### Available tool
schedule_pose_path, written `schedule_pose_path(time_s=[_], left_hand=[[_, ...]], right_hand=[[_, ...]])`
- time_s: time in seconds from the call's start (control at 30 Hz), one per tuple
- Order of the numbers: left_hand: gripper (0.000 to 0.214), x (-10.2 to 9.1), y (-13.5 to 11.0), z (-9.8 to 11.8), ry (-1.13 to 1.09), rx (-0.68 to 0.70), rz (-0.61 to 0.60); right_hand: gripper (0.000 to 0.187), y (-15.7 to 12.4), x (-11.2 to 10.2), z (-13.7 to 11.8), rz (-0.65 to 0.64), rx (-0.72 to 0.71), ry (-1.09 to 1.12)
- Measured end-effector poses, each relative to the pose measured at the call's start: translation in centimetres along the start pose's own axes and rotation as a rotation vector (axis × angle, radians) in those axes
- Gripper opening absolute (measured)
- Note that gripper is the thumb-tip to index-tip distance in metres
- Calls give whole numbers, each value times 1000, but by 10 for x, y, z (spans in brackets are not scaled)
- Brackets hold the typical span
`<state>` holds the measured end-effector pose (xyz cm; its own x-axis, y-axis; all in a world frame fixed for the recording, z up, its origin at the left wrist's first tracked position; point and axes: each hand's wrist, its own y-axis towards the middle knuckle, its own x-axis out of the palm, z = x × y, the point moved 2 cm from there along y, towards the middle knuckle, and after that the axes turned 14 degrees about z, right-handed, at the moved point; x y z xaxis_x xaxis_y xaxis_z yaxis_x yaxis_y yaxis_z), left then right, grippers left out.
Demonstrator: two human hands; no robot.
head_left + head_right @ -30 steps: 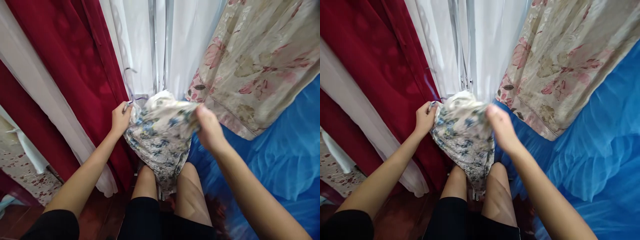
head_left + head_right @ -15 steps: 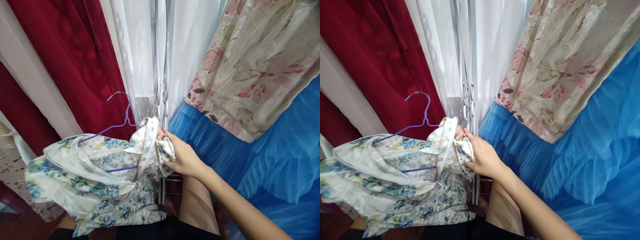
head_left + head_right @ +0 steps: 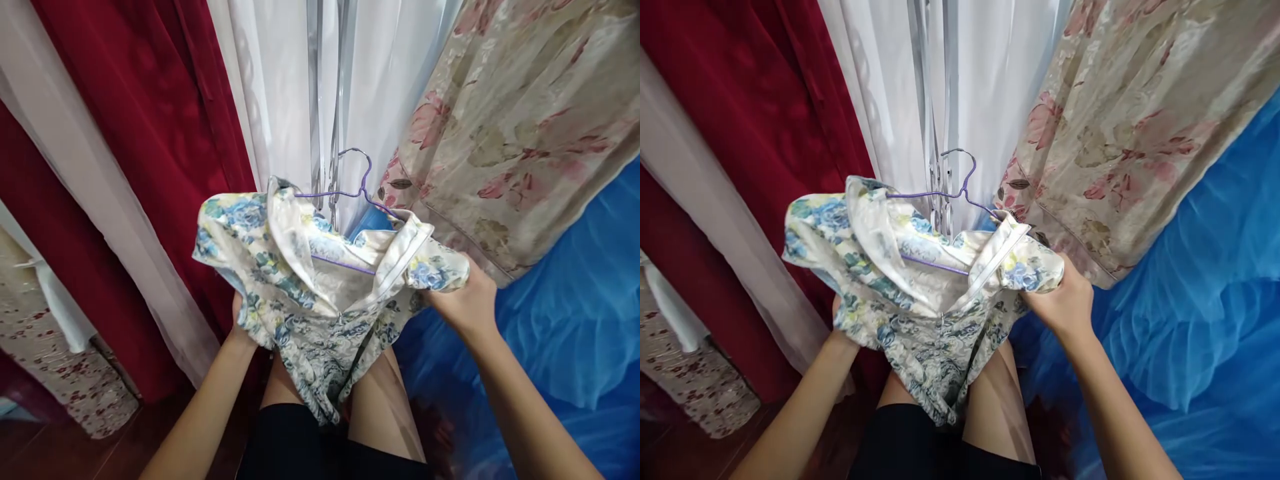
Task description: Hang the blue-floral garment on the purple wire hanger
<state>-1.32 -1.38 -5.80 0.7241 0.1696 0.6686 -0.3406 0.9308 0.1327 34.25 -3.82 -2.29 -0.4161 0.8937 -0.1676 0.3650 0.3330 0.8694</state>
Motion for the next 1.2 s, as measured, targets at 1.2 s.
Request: schedule_pose_path(time_s=[1.2], left_hand=[[54,-68,-94,-116,469,30,409]], right_hand=[[30,-136,-1,30,392,876,371]])
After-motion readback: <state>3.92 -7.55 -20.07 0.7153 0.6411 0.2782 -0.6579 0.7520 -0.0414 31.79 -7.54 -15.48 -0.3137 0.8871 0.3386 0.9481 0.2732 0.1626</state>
